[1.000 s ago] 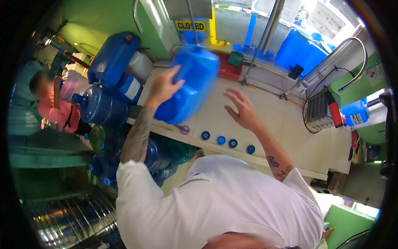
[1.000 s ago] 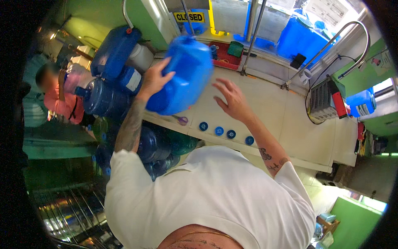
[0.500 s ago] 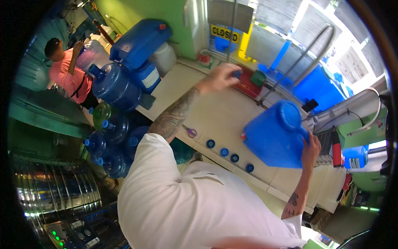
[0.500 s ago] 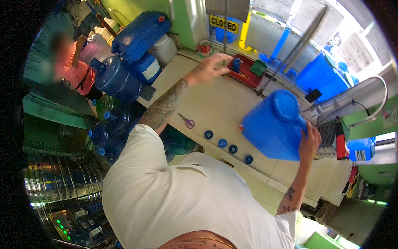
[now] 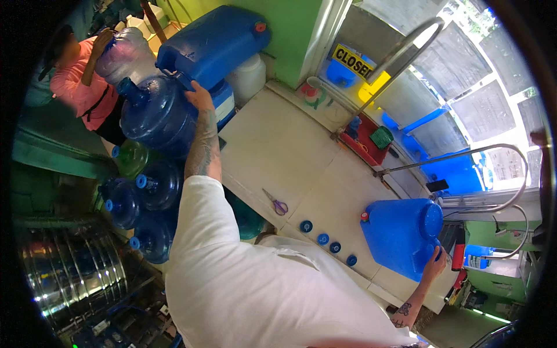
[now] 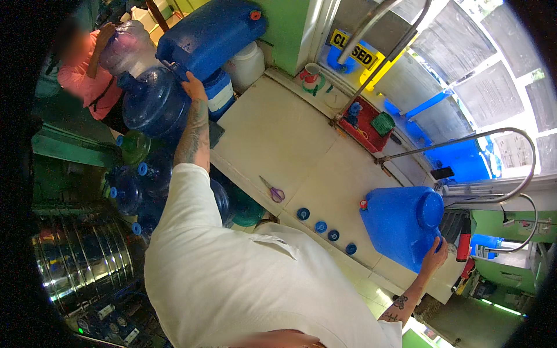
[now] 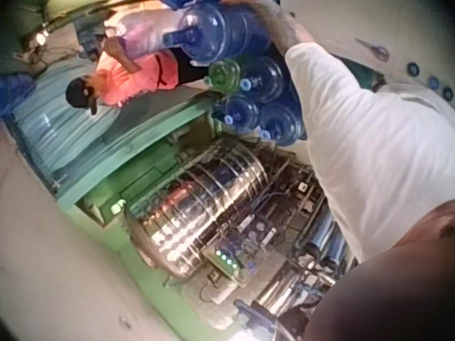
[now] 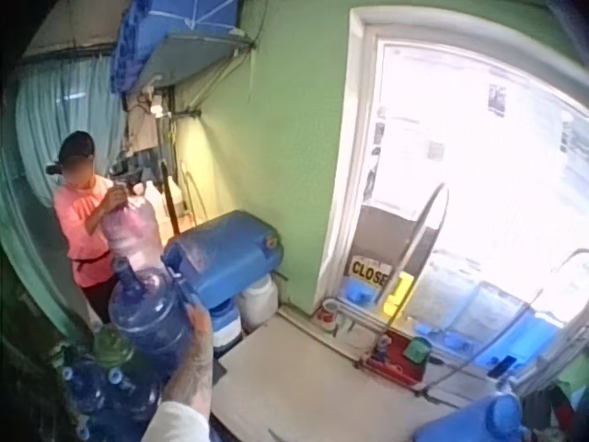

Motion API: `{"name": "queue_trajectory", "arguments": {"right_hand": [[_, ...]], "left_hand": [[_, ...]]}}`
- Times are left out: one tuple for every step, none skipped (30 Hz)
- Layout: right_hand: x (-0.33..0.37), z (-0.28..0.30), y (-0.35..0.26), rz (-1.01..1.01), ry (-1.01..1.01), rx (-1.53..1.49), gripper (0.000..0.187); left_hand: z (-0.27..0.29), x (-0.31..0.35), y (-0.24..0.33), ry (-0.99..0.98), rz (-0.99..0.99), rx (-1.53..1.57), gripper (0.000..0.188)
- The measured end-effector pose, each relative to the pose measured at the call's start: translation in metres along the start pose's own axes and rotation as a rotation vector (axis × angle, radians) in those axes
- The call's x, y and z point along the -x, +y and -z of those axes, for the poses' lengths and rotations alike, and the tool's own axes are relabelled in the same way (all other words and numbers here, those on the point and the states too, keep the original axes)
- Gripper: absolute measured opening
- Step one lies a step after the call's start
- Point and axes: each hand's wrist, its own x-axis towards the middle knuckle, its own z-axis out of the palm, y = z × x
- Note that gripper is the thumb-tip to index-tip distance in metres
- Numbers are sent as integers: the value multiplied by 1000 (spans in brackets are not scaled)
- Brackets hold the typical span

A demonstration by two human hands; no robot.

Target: The person picks small blue plastic caps from a red tray and places them on a countertop, then picks up a large blue water jug and positions it over the caps. The person handles the caps one at a time and aligns them in a row before moving the jug.

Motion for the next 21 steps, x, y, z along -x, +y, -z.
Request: {"name": "queue_trajectory", "arguments": {"right_hand": [[1,0,0,-8,6,25,45],[2,-1,0,-6,2,25,45],[3,-2,-1,-2,-3,24,46],[3,-3,-1,-1,-9,21,46],[3,-3,-1,-3,-5,26,46],[2,-5,0,-10,-2,32,46],[2,-5,0,-30,-3,33,46],[1,-6,1,-18,2,45,47],[0,-6,2,-16,3,52,47],[1,-6,2,-5,18,59,47],[1,-6,3,-18,8,80,48],[1,-7,2,-21,15,96,48],[2,-6,2,-13,27,115,48],[3,-6,1,-37,19,117,48],[5,-4,0,-45,12,120,48],[7,-4,-2,-41,7,120,48],[9,-3,-4,-74,-10,125,47],[11,-1,-5,-98,-25,129,47],[12,-1,-7,-97,-17,135,47],[13,-1,-9,-105,-14,153,46],[13,-1,-10,-88,16,174,46]], "left_hand": [[-6,8,-4,128,-104,-249,63],[-4,12,-5,115,-106,-140,61],[4,20,-9,42,-63,-45,60],[11,25,-11,-15,-47,62,58],[14,28,-12,-40,19,113,58],[19,27,-13,-48,55,175,58],[20,24,-14,-53,118,240,57],[19,20,-15,-9,112,259,58],[18,8,-13,39,137,281,60],[14,-2,-13,73,173,291,61],[10,-11,-14,115,98,184,66],[5,-20,-14,69,120,273,68],[3,-28,-15,-31,143,358,68],[2,-37,-15,-65,181,466,70],[1,-39,-19,-98,213,502,68],[6,-43,-20,-91,262,496,67],[6,-42,-24,-134,280,496,66],[9,-42,-26,-169,266,499,65],[11,-40,-27,-251,200,496,64],[14,-36,-26,-217,-46,176,62],[16,-30,-24,-224,-348,-144,61]]}}
